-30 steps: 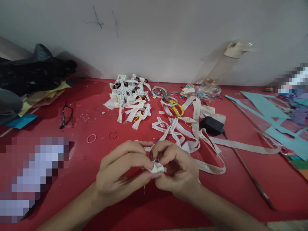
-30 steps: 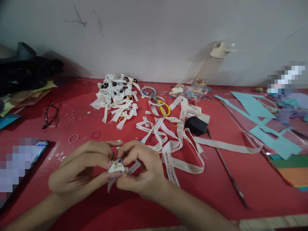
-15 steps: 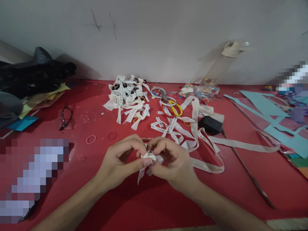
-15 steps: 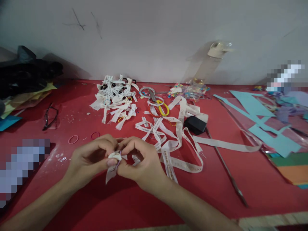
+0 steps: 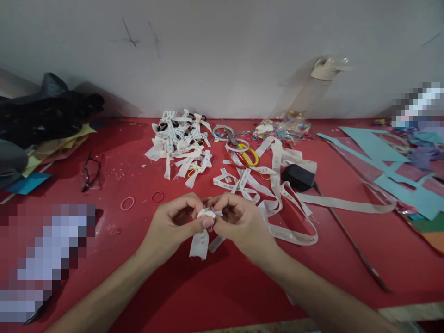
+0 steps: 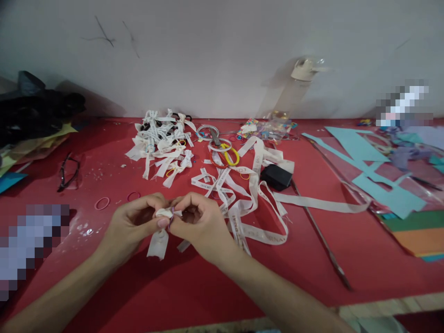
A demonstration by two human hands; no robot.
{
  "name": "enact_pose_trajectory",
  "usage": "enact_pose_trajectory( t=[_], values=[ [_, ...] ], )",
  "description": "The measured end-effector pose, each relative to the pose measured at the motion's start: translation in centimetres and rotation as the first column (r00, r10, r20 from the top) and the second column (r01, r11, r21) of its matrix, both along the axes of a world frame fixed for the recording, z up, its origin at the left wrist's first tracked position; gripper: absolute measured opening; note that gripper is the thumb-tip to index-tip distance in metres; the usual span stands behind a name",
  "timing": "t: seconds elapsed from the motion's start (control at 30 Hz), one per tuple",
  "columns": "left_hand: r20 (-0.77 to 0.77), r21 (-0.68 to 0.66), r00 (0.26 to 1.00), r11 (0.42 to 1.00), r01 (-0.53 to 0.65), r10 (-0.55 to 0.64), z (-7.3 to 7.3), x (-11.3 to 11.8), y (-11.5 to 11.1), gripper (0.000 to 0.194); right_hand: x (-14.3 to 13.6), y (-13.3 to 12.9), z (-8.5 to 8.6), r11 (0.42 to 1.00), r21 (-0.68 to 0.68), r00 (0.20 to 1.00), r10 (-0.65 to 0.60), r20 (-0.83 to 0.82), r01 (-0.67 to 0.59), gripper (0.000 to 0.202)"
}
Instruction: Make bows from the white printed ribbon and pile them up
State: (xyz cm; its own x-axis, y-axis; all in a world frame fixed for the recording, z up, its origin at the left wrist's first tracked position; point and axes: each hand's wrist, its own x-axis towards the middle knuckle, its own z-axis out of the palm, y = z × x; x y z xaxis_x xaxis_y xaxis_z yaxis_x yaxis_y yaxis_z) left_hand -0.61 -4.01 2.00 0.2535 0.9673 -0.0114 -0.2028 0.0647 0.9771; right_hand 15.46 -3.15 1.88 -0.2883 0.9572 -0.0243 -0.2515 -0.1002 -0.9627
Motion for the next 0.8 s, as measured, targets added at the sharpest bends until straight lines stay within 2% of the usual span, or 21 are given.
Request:
enact_pose_trajectory(
  t=[0.1,0.2,0.4,0.5,0.6,0.7,0.8],
  values=[
    [-0.027,0.005,0.999,0.999,-0.037,0.037,-0.2,-0.1,0.0,0.009,0.0,0.1,0.0,1.000,0.000,1.000,0.005,-0.029,-0.005,0.017],
    [0.029,-0.042,0.997,0.997,-0.069,0.070,-0.4,0.0,0.1,0.006,0.0,0.1,-0.1,1.000,0.004,1.000,-0.007,-0.021,0.008,0.016],
    [0.278,-0.301,0.950,0.952,-0.054,0.141,0.0,0.7,0.3,0.010,-0.2,-0.1,-0.4,0.999,0.028,0.998,-0.029,0.054,0.027,0.010],
    [0.304,-0.385,0.931,0.920,-0.072,0.201,0.1,0.9,0.3,0.013,-0.3,-0.3,-0.3,0.991,0.127,0.995,-0.064,0.081,0.054,0.008],
    [0.288,-0.444,0.918,0.887,-0.123,0.272,0.0,0.9,0.2,0.016,-0.2,-0.6,0.0,0.956,0.285,0.974,-0.131,0.184,0.075,0.009],
    [0.299,-0.468,0.902,0.871,-0.146,0.312,0.1,0.9,0.0,0.017,0.0,-0.9,0.3,0.888,0.452,0.935,-0.232,0.270,0.089,0.012],
    [0.334,-0.470,0.891,0.874,-0.125,0.307,0.2,1.0,0.0,0.017,0.1,-1.0,0.4,0.808,0.581,0.912,-0.305,0.275,0.095,0.013]
  ],
)
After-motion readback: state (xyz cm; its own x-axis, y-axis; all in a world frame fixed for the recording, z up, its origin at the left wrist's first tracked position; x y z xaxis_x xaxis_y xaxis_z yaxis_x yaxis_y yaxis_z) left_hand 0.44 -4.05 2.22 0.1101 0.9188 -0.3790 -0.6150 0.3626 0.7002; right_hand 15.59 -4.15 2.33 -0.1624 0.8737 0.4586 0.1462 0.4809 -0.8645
